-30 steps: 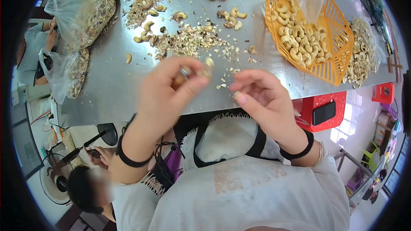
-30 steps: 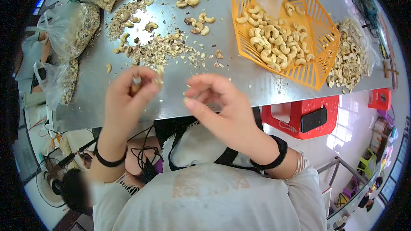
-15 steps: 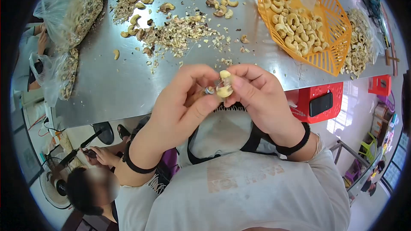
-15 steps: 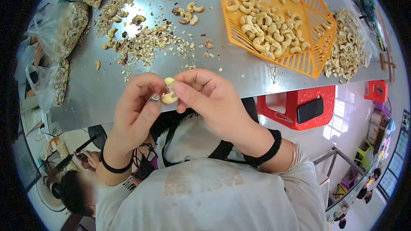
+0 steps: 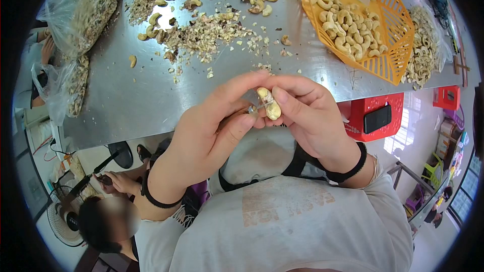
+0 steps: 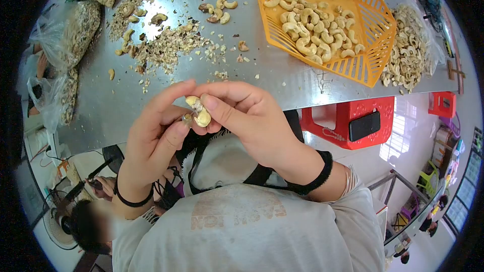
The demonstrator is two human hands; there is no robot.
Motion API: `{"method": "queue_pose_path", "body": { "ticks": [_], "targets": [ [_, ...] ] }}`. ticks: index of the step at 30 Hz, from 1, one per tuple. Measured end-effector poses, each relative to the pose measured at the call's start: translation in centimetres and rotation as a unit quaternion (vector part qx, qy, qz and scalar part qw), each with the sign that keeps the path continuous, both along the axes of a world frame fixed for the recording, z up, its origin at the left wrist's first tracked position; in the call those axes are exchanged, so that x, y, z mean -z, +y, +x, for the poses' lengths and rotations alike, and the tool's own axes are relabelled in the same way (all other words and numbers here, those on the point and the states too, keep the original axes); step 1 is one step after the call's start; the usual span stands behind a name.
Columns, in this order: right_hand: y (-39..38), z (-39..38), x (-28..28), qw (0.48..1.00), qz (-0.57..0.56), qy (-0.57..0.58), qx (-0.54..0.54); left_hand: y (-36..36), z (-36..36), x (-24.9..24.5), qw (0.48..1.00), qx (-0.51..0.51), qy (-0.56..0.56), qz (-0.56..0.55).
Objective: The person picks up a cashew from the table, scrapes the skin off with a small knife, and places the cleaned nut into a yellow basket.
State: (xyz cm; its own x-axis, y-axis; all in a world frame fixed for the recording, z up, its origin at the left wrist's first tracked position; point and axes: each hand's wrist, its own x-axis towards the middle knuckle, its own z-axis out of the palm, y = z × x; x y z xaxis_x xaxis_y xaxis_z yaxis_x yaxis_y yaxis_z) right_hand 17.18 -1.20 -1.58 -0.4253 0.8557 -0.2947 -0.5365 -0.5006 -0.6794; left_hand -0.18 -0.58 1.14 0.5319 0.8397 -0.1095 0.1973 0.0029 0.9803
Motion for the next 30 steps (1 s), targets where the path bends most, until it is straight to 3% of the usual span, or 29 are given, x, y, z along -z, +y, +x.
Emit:
{"method": "queue_pose_path", "body": {
  "ticks": [3,5,13,16,18,19,21,25,30],
  "targets": [
    [-0.1,0.0,-0.1,1.0,0.007,0.006,0.002,0.0,0.0,-0.1,1.0,-0.006,0.004,0.017],
    [-0.3,-0.2,0.1,0.996,0.082,0.008,0.02,-0.2,0.0,-0.2,1.0,-0.011,0.007,0.02],
    [-0.7,-0.1,0.2,0.994,0.095,-0.02,0.042,-0.3,0.3,-0.2,0.999,-0.004,-0.013,0.04],
    [-0.6,-0.2,0.4,0.989,0.131,-0.047,0.057,-0.1,0.5,0.0,0.994,0.007,0.021,0.108],
    [-0.5,-0.4,0.4,0.982,0.162,-0.066,0.068,-0.2,0.9,0.4,0.962,-0.029,0.09,0.255],
    [-0.5,-0.5,0.4,0.978,0.174,-0.078,0.087,-0.2,1.1,0.7,0.962,-0.028,0.089,0.255],
    [-0.4,-0.7,0.2,0.973,0.186,-0.09,0.106,-0.2,1.4,1.5,0.911,-0.083,0.113,0.388],
    [-0.4,-1.1,-0.1,0.96,0.208,-0.13,0.132,-0.6,1.6,2.0,0.899,-0.112,0.127,0.405],
    [-0.6,-1.4,-0.1,0.957,0.203,-0.149,0.141,-0.4,1.7,3.0,0.84,-0.142,0.148,0.502]
  ]
}}
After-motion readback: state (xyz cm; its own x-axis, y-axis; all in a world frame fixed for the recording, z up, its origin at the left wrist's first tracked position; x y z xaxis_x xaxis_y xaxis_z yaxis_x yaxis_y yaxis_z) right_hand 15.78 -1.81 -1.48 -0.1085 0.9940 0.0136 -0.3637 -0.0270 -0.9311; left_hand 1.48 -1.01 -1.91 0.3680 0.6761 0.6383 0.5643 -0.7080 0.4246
